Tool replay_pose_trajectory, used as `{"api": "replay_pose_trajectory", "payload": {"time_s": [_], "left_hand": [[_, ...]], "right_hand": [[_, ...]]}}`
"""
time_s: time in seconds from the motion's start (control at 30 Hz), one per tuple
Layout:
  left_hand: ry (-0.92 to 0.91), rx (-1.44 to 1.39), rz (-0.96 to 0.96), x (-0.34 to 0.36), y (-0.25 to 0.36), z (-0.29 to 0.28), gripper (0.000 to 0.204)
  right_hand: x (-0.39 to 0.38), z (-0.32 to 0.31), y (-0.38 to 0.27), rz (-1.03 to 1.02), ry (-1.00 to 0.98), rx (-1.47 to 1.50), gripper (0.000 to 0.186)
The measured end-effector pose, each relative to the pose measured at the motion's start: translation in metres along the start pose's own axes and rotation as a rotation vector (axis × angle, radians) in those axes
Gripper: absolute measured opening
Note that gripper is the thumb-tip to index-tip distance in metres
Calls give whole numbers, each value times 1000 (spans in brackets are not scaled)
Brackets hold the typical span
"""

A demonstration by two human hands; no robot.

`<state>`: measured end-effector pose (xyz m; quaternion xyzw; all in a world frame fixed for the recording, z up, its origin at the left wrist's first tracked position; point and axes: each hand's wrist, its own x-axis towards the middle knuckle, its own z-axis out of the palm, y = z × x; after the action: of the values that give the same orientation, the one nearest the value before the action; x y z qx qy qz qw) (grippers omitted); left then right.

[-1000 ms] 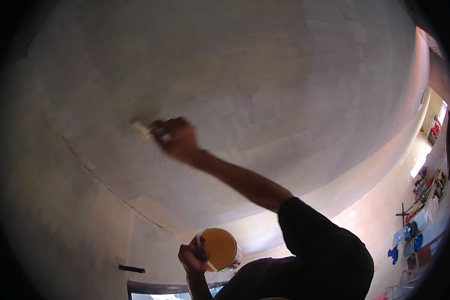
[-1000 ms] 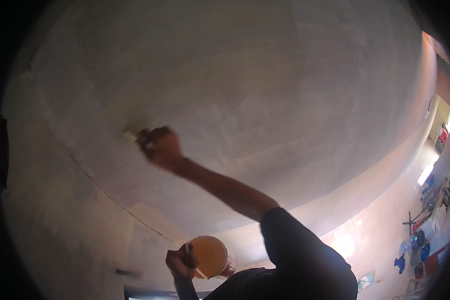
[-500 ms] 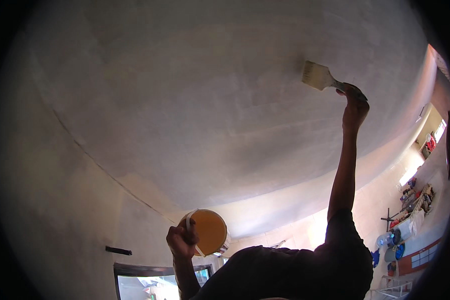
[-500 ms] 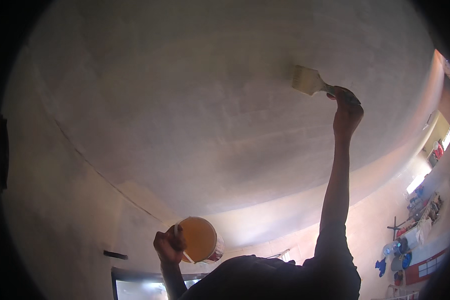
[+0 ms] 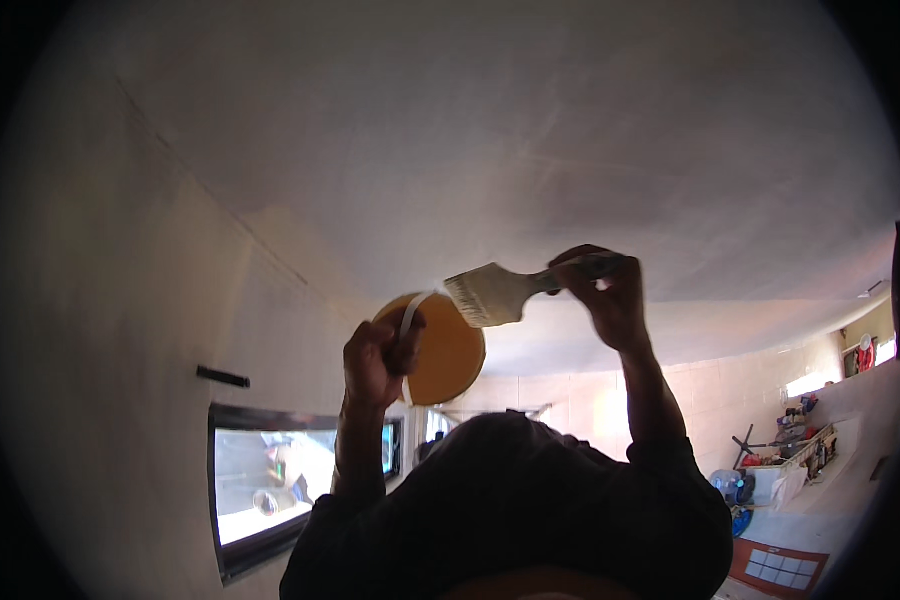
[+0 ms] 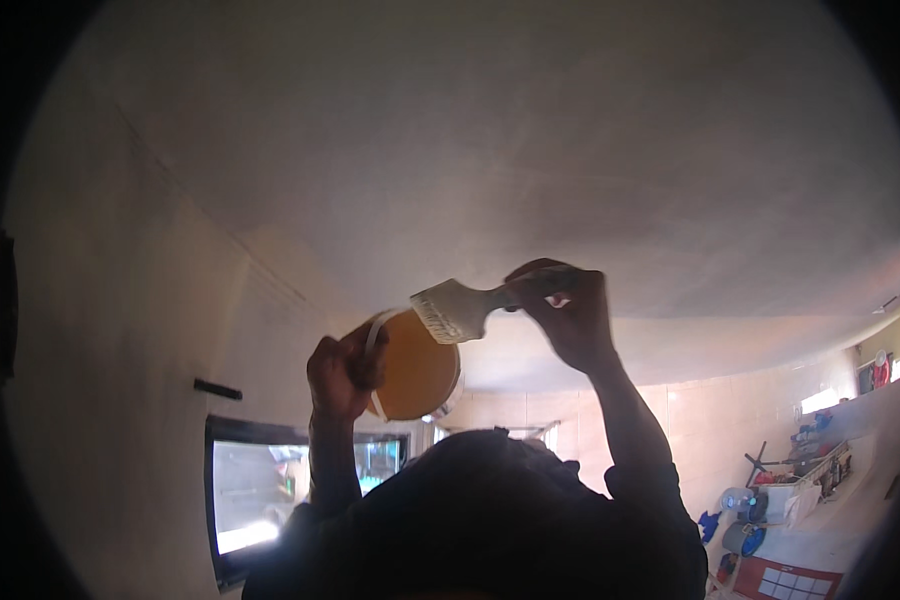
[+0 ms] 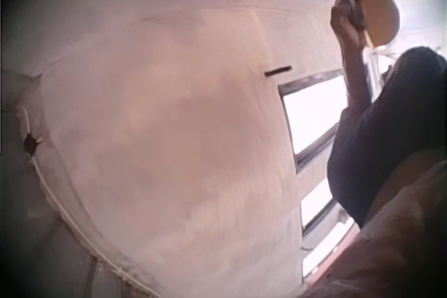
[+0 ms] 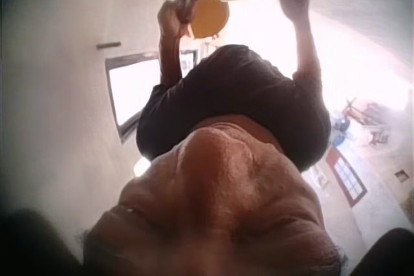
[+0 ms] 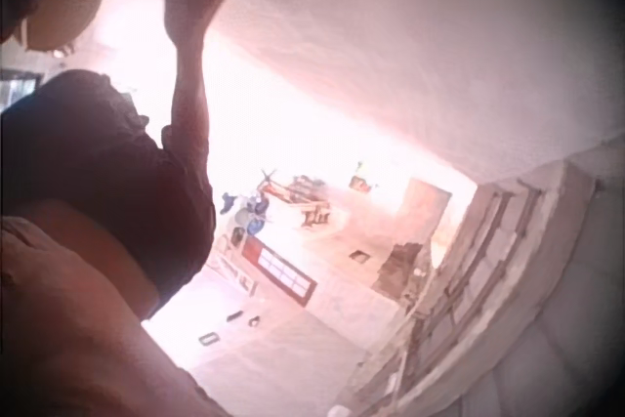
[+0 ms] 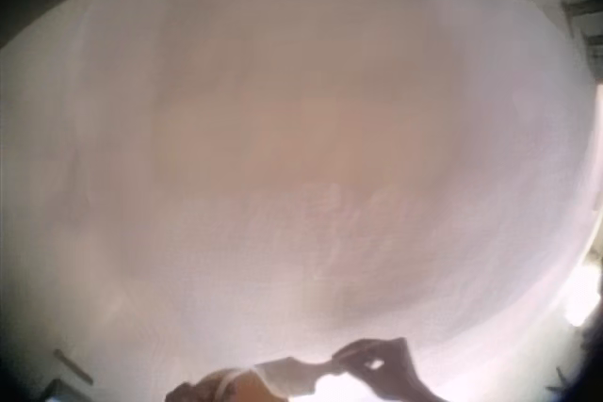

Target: The person paints a white ceiling using a paintbrush and a small bucket of paint. They repeatedly dip the brush into the bucket and apply paint to the ceiling surface in broad strokes.

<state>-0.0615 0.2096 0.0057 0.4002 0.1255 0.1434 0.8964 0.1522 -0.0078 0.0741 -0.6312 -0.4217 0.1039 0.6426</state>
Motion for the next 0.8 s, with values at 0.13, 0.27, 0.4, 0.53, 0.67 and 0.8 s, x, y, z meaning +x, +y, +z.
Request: {"api": "replay_pose_trajectory", "payload": {"time_s": [0.13,0.27,0.4,0.53,0.67,0.8], "left_hand": [[61,23,-7,-3,3,16,43],[-5,12,-46,-2,1,7,41],[-88,-2,-95,3,-4,-2,42],[-126,-52,-122,5,-9,-8,43],[-112,-66,-132,5,-11,-2,43],[-103,-99,-159,5,-12,-3,44]], "right_hand": [[-5,53,31,6,-217,-206,14],[-14,93,64,-150,-349,-598,15],[-10,113,84,-225,-535,-716,16],[-14,124,96,-139,-592,-847,16],[-19,124,105,-114,-608,-855,17],[-20,128,111,-108,-693,-908,18]]}}
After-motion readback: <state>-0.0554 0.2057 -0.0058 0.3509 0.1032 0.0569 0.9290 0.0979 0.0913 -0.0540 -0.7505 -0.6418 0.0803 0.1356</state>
